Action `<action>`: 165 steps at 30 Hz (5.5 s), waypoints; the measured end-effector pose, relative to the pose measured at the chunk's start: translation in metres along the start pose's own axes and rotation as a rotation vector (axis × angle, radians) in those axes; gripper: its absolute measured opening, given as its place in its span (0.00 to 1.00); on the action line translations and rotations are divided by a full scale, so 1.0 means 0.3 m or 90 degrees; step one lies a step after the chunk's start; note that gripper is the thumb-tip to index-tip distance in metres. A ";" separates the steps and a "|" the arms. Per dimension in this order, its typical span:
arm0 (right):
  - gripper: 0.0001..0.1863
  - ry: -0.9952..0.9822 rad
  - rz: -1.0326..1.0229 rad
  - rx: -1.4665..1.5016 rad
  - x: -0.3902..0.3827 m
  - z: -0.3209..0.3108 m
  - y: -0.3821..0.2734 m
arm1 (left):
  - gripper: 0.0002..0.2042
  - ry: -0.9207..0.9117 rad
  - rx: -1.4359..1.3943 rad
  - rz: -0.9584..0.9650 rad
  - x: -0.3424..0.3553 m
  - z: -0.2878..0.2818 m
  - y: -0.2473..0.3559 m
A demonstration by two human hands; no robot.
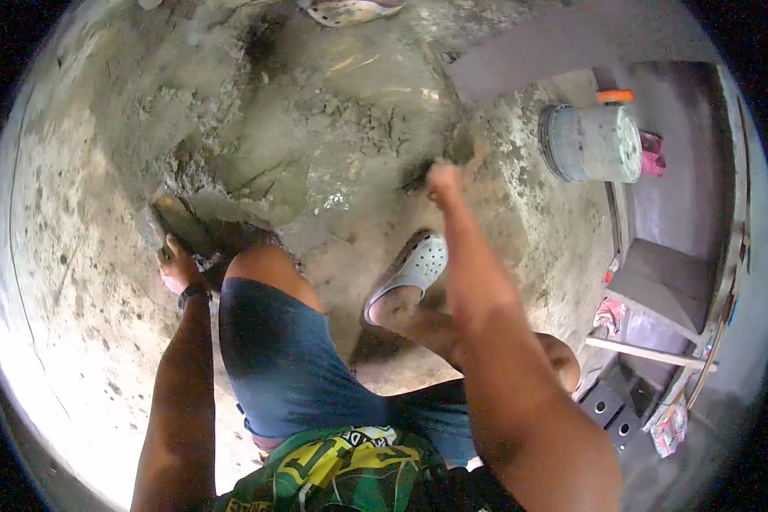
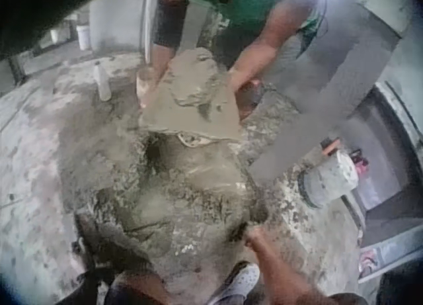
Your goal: The person applies wet concrete to a section of floor by hand and using a trowel. The person smooths the material and spreads it across the surface.
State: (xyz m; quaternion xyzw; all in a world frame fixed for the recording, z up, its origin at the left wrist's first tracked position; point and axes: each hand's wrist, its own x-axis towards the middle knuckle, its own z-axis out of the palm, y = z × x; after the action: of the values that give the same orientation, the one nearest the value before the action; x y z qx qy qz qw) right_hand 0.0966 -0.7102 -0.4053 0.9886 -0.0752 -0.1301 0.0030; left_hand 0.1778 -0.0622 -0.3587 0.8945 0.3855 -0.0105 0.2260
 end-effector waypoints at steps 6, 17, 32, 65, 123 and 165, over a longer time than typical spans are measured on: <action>0.09 -0.021 0.224 0.305 0.227 0.040 -0.703 | 0.34 0.033 -0.003 0.009 0.010 -0.040 0.002; 0.35 0.137 0.291 0.256 0.084 -0.326 -0.923 | 0.34 0.039 -0.029 -0.007 0.019 -0.074 -0.024; 0.35 -0.284 0.326 0.798 0.020 -0.436 -1.365 | 0.31 0.078 -0.011 0.023 0.059 -0.098 -0.082; 0.33 -0.024 0.034 0.307 0.226 -0.553 -1.251 | 0.26 0.078 -0.067 0.004 0.072 -0.106 -0.089; 0.30 0.235 0.895 1.001 -0.299 -0.205 -0.353 | 0.38 0.015 0.110 -0.023 0.119 -0.017 -0.114; 0.21 0.170 0.640 1.384 -0.044 -0.287 0.060 | 0.36 0.081 0.048 0.012 0.004 0.017 -0.027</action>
State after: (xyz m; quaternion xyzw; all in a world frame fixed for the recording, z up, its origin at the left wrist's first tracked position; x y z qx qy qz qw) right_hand 0.1035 -0.7270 -0.3183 0.3401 -0.5215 0.1201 -0.7733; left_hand 0.1738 -0.0588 -0.3668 0.9050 0.3897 0.0340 0.1673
